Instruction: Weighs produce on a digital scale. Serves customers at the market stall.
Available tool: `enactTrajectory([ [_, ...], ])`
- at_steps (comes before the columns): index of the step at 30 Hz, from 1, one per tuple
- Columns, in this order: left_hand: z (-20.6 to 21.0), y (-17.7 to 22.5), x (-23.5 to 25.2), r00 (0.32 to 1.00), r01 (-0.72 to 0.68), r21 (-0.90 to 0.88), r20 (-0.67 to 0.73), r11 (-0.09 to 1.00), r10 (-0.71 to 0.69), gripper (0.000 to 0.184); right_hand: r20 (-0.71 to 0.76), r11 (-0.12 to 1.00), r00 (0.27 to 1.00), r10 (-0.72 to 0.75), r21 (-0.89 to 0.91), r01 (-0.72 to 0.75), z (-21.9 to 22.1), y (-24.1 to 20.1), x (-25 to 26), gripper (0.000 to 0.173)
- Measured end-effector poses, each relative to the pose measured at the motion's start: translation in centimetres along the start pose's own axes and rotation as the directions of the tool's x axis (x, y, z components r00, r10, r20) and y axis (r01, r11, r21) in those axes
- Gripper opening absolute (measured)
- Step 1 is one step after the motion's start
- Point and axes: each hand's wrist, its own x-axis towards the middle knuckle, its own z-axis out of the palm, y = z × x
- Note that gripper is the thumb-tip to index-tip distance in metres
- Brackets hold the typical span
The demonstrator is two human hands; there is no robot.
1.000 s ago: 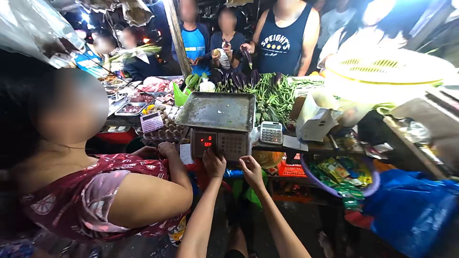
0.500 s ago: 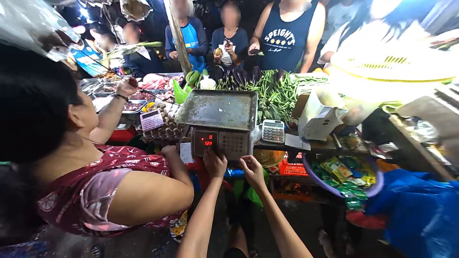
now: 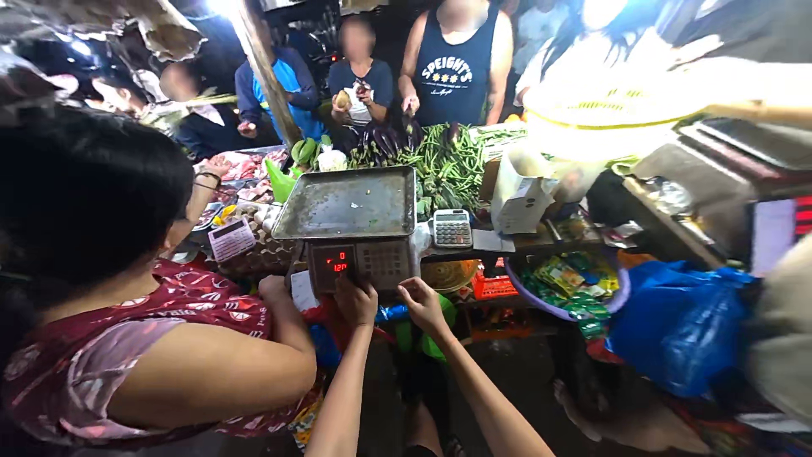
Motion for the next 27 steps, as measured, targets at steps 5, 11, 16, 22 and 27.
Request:
enactTrajectory([
  [5,0.0,-0.1,0.1,1.0,-0.015,0.019,-0.014,1.0,0.015,0.051,0.0,1.0,1.0,-0.004,0.017,0.004,0.1,-0.1,0.0,0.023],
  [11,-0.2,-0.1,0.1,1.0,0.003,0.003,0.021,1.0,-0.004,0.052,0.048,0.999,0.999,0.012,-0.031,-0.01,0.2,-0.2,0.0,0.023],
  [16,-0.3,0.0,0.1,1.0,0.021,-0.049,0.025,0.999,-0.019,0.05,0.057,0.988,0.986,-0.154,0.031,0.152,-1.4,-3.1,0.9,0.02],
  [22,-0.1,-0.1,-0.1,1.0,0.013,-0.068,-0.02,0.998,-0.014,0.05,0.062,0.988,0.995,-0.084,0.138,0.074,-4.8,-13.9,14.9,0.045],
  [27,1.0,-0.8,-0.4,0.994,0.005,-0.055,-0.105,0.998,-0.011,0.045,0.183,0.855,0.932,0.313,0.373,-0.36,-1.2,-15.0,30.3,0.063],
])
